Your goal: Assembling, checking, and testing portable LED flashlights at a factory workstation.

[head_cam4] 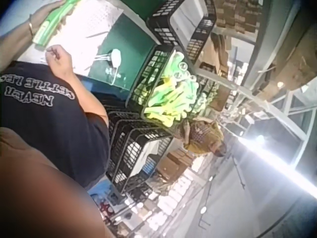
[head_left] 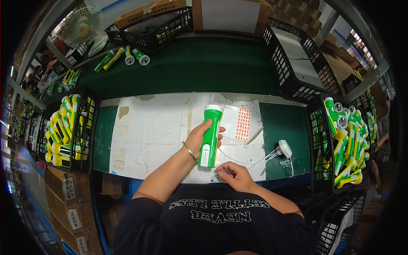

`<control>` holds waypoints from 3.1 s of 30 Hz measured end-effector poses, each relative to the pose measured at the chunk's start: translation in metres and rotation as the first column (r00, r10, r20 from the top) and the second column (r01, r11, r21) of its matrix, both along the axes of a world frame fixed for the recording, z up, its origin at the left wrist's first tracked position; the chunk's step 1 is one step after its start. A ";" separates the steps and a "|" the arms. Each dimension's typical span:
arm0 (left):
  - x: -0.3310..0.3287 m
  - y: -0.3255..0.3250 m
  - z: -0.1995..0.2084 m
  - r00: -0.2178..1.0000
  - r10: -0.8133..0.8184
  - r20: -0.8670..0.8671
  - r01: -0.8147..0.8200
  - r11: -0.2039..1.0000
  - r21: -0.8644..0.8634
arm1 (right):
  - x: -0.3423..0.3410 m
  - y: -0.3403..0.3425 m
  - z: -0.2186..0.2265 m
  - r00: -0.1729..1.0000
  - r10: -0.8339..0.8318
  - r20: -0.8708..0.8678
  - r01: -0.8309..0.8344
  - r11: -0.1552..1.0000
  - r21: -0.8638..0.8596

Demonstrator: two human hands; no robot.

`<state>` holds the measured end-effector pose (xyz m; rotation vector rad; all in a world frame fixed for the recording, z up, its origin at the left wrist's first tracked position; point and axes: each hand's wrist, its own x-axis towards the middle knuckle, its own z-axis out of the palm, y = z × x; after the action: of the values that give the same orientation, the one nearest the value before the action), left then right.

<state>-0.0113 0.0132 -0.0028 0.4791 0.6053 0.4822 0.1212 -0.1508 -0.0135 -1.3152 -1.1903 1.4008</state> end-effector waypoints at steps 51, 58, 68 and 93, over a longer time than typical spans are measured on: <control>-0.032 -0.036 0.035 0.844 0.152 -0.515 0.509 0.081 0.857 | 0.049 0.067 0.081 0.928 0.132 0.350 -0.146 0.989 0.014; -0.085 -0.014 0.063 0.555 0.167 -0.815 0.829 -0.029 0.558 | 0.066 0.060 0.063 0.986 0.078 0.149 -0.090 0.993 0.072; -0.075 -0.020 0.025 0.876 -0.311 -0.369 0.451 0.800 0.396 | 0.024 0.083 0.013 0.808 -0.065 0.586 -0.014 0.992 0.129; -0.033 -0.032 0.016 0.881 -0.085 -0.465 0.431 0.552 0.714 | 0.045 0.071 0.050 0.986 -0.105 0.132 0.110 0.994 -0.031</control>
<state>-0.0441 -0.0191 0.0130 1.5712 0.6476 0.3457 0.1664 -0.0794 0.0362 -1.4946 -1.1651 1.2821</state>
